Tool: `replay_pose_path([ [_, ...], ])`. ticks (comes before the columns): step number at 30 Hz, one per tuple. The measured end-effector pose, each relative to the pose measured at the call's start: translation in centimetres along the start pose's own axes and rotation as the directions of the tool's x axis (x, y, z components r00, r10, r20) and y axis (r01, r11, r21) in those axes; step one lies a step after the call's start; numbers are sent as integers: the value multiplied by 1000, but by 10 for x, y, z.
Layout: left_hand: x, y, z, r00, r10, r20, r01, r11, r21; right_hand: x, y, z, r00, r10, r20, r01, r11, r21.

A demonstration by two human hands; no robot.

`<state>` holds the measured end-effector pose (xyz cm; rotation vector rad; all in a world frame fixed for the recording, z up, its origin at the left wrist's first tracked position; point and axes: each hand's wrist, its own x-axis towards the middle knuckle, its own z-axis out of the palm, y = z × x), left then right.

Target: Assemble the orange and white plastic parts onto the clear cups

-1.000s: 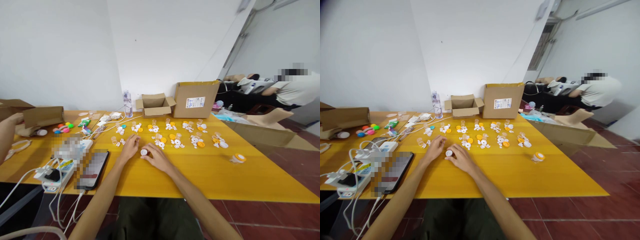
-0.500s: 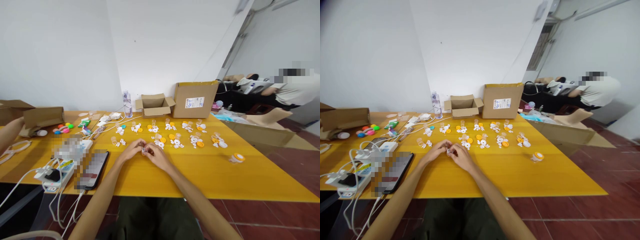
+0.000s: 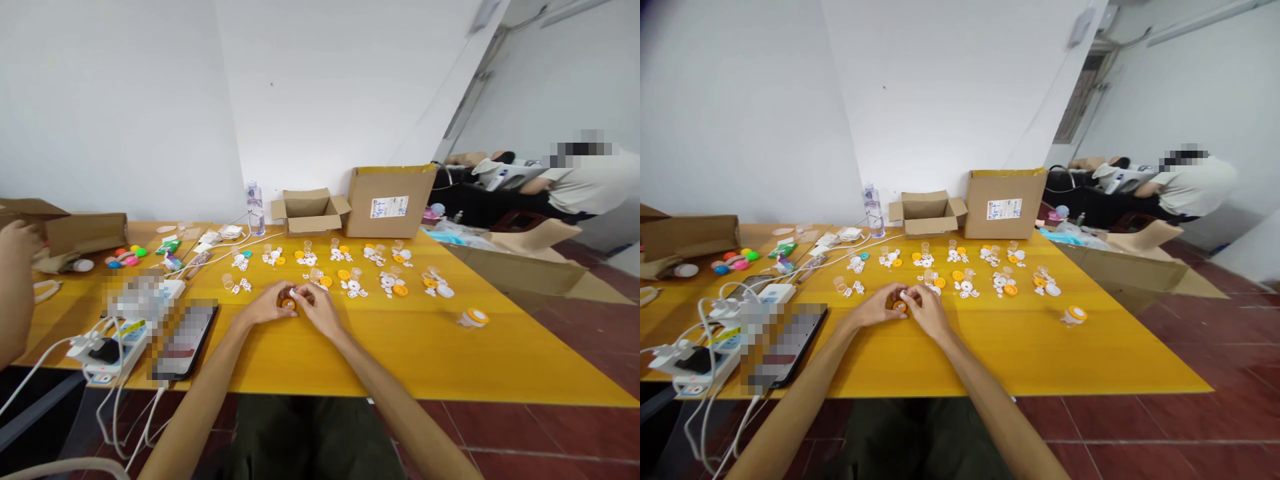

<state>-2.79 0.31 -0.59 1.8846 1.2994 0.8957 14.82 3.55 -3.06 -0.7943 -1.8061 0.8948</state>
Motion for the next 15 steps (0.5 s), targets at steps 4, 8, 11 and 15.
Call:
replay_pose_path([
  [4, 0, 1, 0, 1000, 19, 9, -19, 1000, 5, -2, 3, -2, 997, -57, -59, 49, 990, -133],
  [8, -1, 2, 0, 1000, 30, 1, -30, 999, 21, -4, 13, 0, 994, -107, -23, 98, 961, -259],
  [11, -1, 4, 1, 999, 37, 4, -37, 999, 33, -5, 19, 2, 988, -153, 26, 154, 947, -281],
  [15, -3, 10, 0, 995, 78, -66, -70, 992, 108, -4, 20, 3, 982, -177, 69, 188, 957, -222],
])
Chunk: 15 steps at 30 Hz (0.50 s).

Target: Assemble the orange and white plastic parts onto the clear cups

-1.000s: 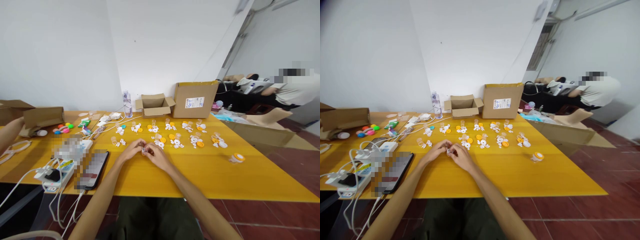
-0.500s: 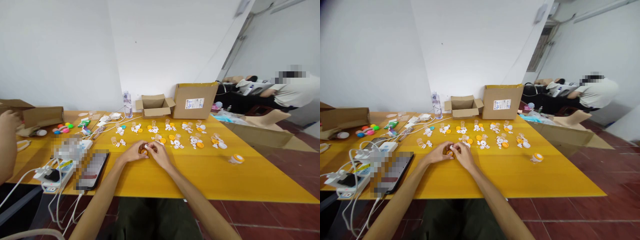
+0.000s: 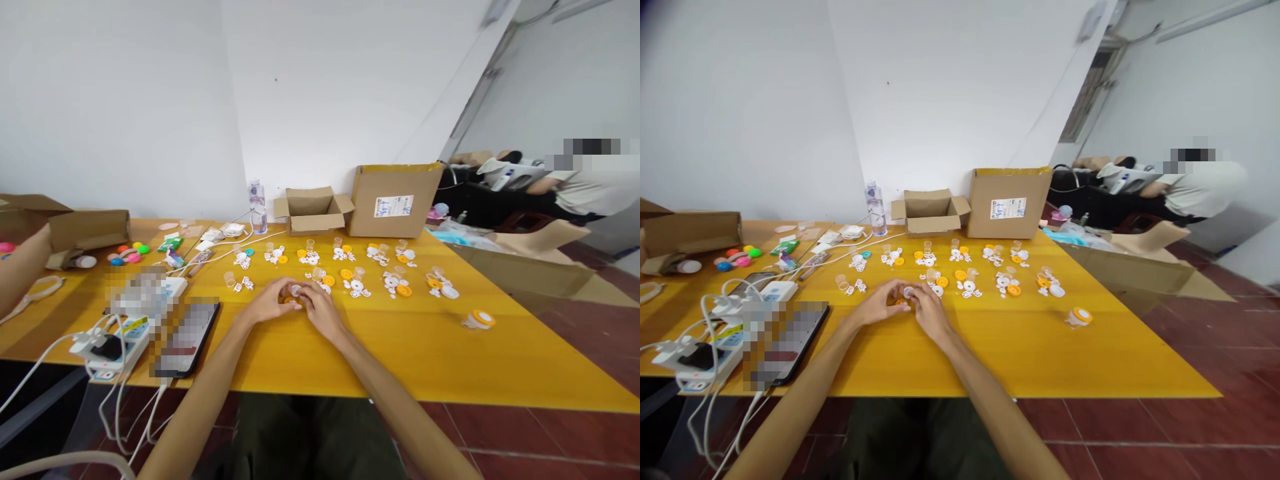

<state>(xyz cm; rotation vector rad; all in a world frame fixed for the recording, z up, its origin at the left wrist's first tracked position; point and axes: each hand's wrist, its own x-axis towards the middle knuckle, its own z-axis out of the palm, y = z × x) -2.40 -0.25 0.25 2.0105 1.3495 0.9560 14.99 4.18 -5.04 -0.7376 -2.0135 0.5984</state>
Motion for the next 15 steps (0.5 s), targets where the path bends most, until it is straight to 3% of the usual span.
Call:
replay_pose_path([
  [3, 0, 5, -5, 994, 71, -86, -65, 995, 70, 1, -3, -1, 1000, -16, 25, 14, 998, 56],
  [6, 1, 6, -8, 990, 109, -87, -96, 985, 144, 2, -6, -2, 999, -12, 34, 8, 995, 99],
  [10, 2, 1, -9, 996, 77, -39, -63, 961, 269, 2, -11, -5, 997, 22, 70, -29, 993, 112],
  [15, 0, -3, -10, 994, 60, -96, -17, 920, 392, 1, -19, -9, 994, -18, 104, 13, 999, 43],
])
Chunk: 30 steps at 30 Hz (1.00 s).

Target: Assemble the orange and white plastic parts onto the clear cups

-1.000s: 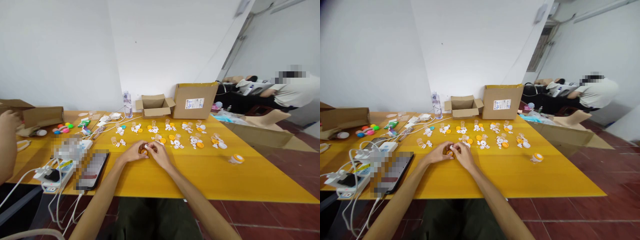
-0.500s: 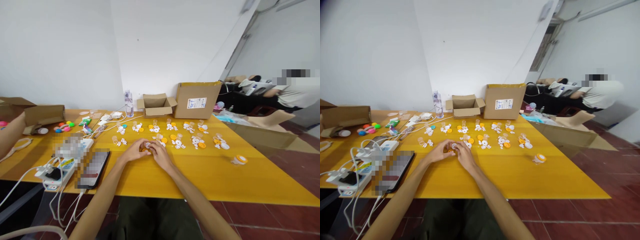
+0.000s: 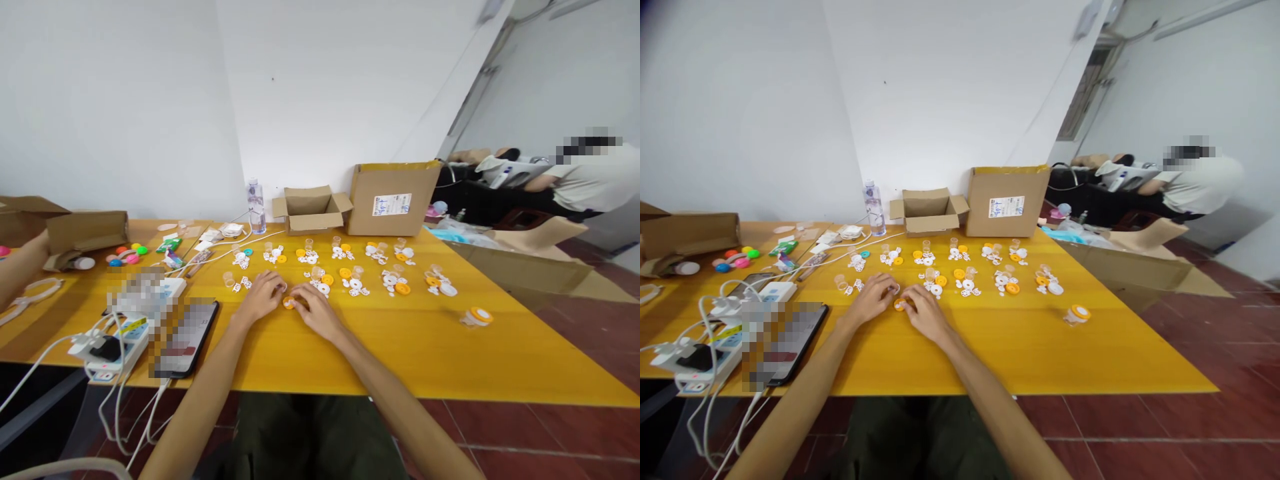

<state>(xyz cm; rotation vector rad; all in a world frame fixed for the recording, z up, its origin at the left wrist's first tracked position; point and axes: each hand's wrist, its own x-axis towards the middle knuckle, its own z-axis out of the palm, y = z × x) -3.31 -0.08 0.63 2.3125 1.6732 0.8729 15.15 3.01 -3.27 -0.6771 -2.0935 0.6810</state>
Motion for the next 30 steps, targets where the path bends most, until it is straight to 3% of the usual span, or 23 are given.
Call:
replay_pose_path([
  [6, 0, -7, -2, 992, -83, -100, 93, 991, 98, -1, -6, -3, 995, -73, 62, 76, 995, -60],
  [11, 1, -5, -2, 988, -87, -124, 96, 993, 67, -1, -4, -3, 993, -98, 61, 102, 993, -59],
  [20, -2, 12, 2, 995, 1, 100, 28, 958, -284, 0, 1, -1, 999, -27, -20, 26, 999, -38],
  [30, 2, 7, 11, 984, -2, 177, 58, 948, -314, 2, -4, -3, 996, 26, -84, -26, 1000, 8],
])
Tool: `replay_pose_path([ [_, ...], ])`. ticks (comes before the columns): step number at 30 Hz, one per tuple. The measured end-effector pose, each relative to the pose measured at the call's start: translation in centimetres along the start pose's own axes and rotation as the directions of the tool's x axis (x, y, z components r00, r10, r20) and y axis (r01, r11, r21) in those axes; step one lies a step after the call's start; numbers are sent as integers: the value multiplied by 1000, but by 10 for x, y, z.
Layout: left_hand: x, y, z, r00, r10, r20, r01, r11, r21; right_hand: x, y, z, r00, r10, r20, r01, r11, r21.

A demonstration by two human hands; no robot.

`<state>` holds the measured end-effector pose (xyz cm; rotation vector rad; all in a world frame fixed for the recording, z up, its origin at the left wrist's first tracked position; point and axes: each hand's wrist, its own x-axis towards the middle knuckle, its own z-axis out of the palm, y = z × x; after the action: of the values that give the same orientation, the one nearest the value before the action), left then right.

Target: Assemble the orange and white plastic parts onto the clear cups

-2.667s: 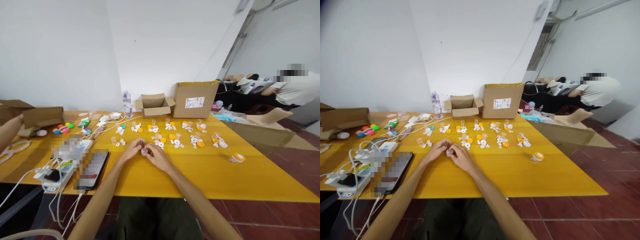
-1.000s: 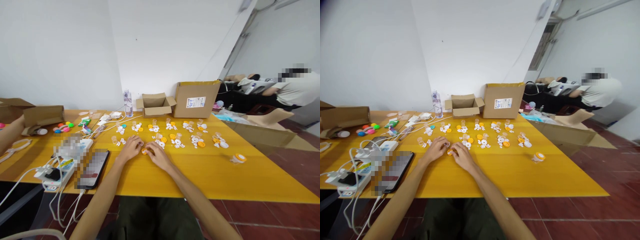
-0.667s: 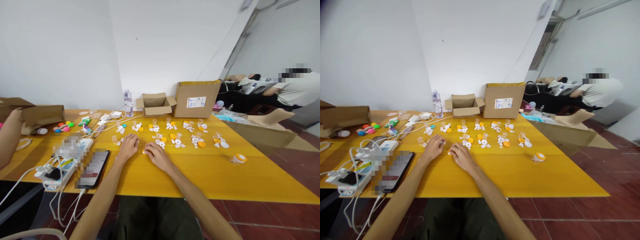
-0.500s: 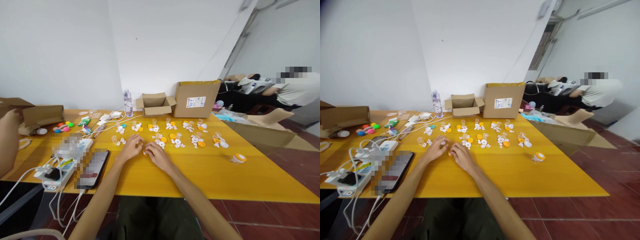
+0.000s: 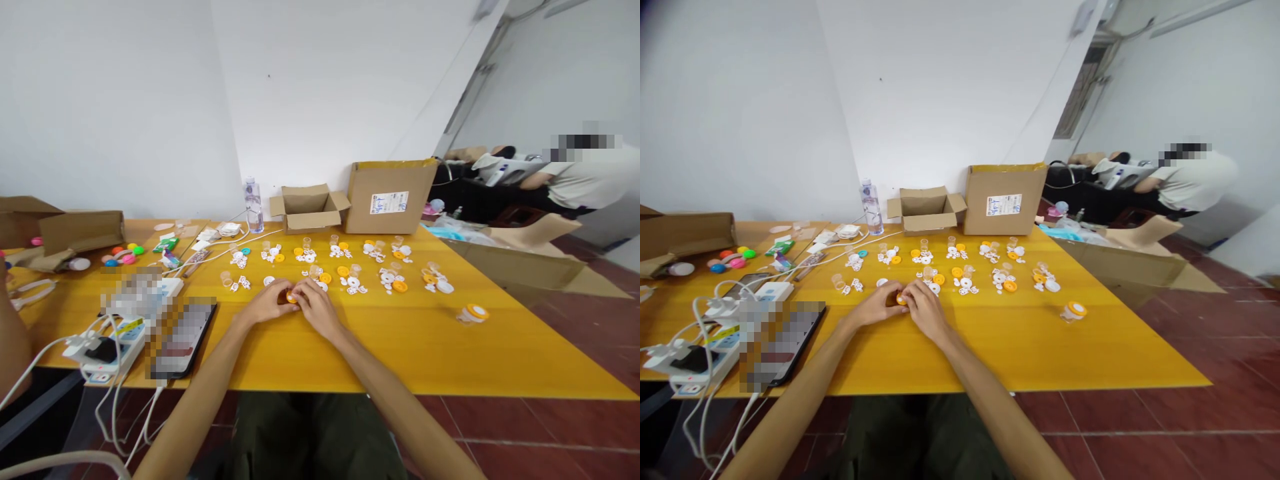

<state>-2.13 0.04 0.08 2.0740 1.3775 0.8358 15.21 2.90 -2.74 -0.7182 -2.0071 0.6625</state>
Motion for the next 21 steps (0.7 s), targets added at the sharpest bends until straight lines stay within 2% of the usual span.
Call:
replay_pose_path([
  [9, 1, 0, 1, 998, -52, 35, 55, 994, -92, -2, 3, 2, 998, -50, 41, 52, 997, -53],
  [21, 3, 1, 2, 997, -59, 51, 67, 984, -162, -1, 7, 2, 996, -59, 64, 65, 994, -84],
])
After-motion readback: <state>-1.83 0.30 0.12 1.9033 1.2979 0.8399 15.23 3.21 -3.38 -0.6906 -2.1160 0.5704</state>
